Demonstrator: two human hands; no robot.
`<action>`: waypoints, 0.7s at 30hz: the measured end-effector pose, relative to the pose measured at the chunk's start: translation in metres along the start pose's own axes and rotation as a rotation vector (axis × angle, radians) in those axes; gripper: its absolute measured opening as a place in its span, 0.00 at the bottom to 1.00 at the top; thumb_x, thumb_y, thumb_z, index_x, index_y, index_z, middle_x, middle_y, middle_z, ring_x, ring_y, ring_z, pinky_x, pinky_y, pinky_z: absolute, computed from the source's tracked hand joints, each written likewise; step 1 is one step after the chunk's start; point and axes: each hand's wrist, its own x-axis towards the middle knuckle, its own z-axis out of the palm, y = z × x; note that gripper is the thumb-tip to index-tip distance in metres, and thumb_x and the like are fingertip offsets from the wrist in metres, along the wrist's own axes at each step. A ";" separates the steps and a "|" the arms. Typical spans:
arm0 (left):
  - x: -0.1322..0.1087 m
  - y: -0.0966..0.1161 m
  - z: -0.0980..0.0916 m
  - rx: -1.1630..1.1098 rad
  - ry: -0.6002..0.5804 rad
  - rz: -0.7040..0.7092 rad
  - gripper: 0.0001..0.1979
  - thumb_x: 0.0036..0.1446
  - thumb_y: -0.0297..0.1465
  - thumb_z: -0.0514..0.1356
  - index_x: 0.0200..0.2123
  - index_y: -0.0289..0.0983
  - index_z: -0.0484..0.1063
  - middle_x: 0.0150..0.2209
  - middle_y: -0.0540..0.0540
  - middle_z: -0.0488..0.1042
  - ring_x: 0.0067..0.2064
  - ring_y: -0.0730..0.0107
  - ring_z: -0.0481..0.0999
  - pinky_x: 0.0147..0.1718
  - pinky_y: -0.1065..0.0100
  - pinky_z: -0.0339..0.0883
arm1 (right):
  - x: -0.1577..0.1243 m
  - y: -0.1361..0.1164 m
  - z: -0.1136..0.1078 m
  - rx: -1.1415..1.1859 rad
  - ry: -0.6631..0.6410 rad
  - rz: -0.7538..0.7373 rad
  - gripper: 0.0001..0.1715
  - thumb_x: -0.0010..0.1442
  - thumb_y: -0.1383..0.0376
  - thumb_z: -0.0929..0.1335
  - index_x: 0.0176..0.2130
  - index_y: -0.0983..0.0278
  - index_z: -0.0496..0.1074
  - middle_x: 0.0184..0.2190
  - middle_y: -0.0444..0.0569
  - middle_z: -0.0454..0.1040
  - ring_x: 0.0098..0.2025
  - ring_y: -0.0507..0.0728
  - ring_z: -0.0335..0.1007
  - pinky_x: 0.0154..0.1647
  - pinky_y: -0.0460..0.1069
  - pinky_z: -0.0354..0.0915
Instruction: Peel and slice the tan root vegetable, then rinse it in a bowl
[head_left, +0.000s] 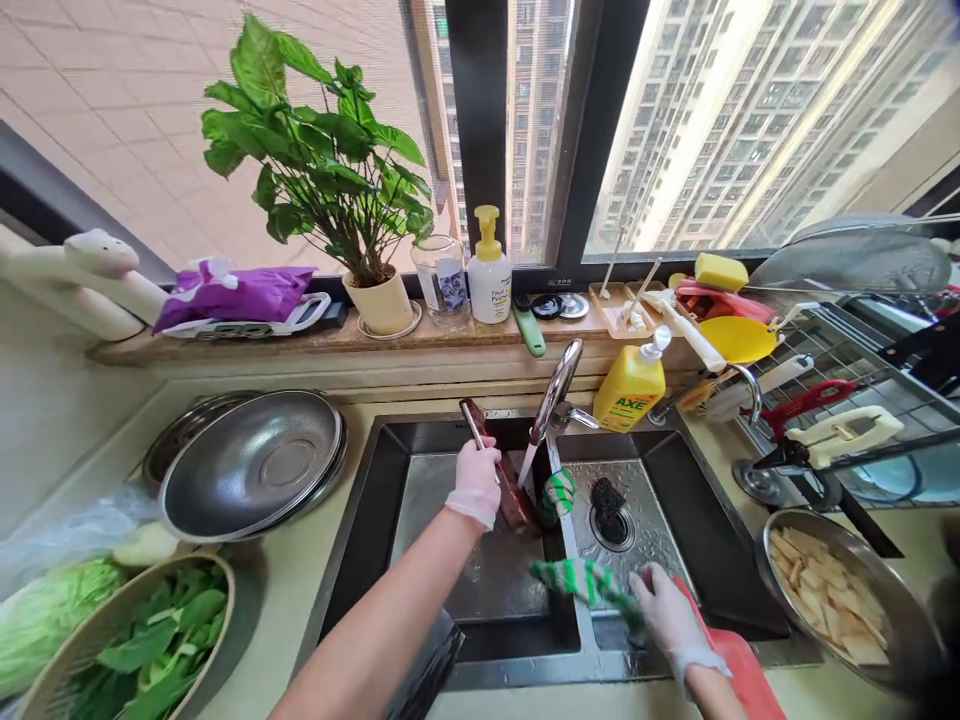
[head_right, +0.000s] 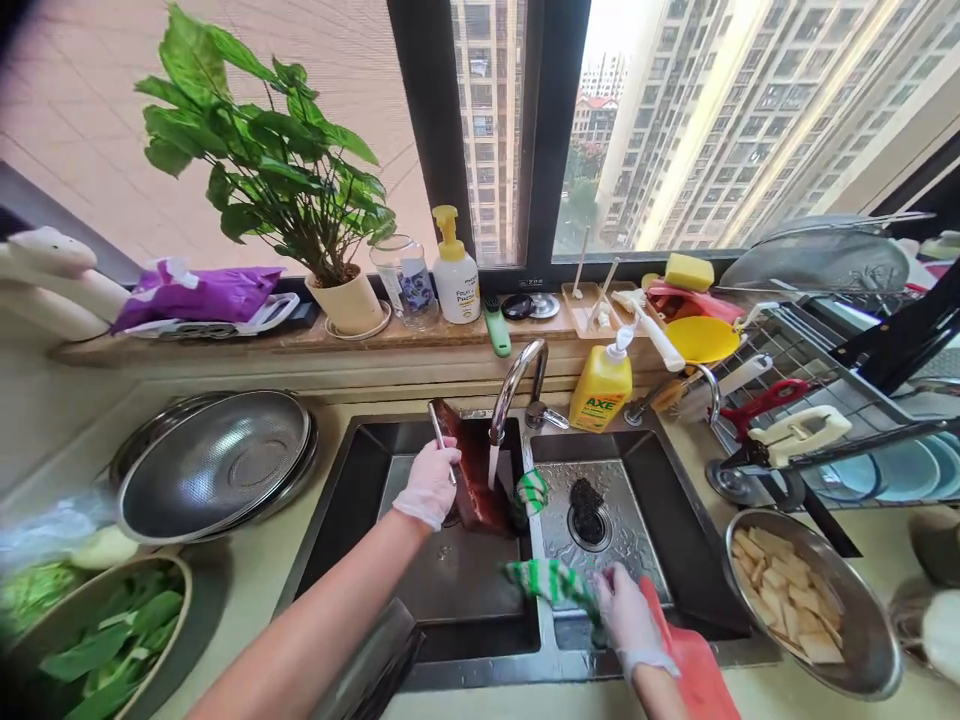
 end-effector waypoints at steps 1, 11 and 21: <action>0.003 0.004 0.006 -0.016 0.016 0.000 0.12 0.30 0.21 0.55 0.24 0.37 0.63 0.20 0.58 0.61 0.23 0.78 0.59 0.25 0.71 0.51 | 0.009 0.002 0.000 -0.001 0.015 -0.042 0.13 0.55 0.55 0.58 0.31 0.59 0.64 0.31 0.53 0.75 0.35 0.60 0.72 0.38 0.52 0.65; -0.025 0.023 -0.016 -0.103 -0.106 -0.050 0.06 0.35 0.25 0.60 0.19 0.37 0.64 0.19 0.55 0.63 0.22 0.76 0.63 0.25 0.70 0.57 | 0.144 -0.155 -0.018 -0.399 0.430 -0.460 0.35 0.57 0.62 0.62 0.59 0.79 0.55 0.60 0.71 0.57 0.63 0.70 0.47 0.60 0.62 0.49; -0.108 0.081 -0.055 -0.084 -0.281 0.124 0.13 0.43 0.35 0.64 0.34 0.38 0.70 0.30 0.53 0.68 0.30 0.74 0.67 0.32 0.71 0.63 | 0.017 -0.149 0.017 0.607 -0.449 -0.005 0.34 0.55 0.52 0.66 0.54 0.69 0.62 0.59 0.64 0.60 0.65 0.68 0.43 0.60 0.58 0.48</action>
